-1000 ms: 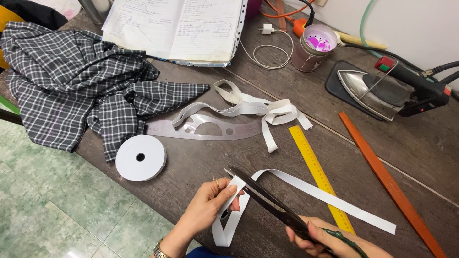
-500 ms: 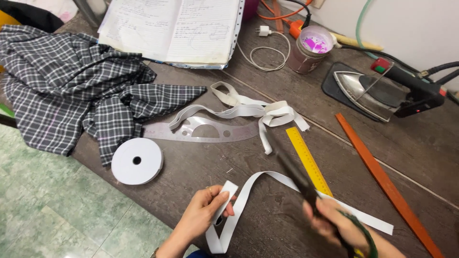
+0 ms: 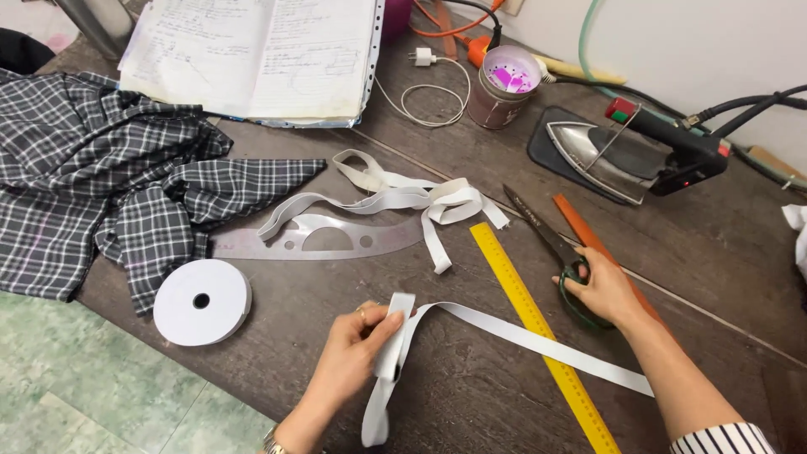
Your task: Measuring lengths of white elastic tape against a yellow ruler and cutting them with scissors on a workbench.
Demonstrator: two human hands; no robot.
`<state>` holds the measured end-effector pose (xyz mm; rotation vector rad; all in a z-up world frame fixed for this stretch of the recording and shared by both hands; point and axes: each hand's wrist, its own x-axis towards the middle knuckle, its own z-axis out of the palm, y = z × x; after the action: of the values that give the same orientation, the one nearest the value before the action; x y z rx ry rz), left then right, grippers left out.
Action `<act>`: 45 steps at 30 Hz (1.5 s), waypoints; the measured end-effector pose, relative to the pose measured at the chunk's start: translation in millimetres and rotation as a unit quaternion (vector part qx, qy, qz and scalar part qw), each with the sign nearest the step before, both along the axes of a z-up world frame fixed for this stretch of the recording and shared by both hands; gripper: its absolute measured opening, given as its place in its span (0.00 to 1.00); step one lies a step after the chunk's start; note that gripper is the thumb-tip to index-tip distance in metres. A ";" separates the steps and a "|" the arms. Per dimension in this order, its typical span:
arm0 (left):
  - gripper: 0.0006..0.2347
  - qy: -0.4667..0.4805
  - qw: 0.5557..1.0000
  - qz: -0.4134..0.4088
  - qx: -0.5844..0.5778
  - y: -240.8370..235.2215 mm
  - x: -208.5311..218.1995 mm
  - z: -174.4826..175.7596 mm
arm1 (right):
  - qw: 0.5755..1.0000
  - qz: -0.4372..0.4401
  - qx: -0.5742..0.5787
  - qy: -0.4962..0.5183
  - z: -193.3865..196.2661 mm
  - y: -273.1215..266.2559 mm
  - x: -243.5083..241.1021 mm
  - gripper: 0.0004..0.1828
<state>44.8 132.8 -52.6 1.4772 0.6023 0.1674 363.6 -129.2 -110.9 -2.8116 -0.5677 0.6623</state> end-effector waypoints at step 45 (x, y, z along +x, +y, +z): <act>0.14 0.051 0.949 0.108 -0.290 -44.7 28.2 -12.0 | 0.869 0.048 0.470 0.144 71.8 77.0 -219.4 0.08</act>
<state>73.0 88.1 -64.6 0.8512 0.8173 0.0720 144.1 -52.3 -39.1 -1.7478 -0.7181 0.5818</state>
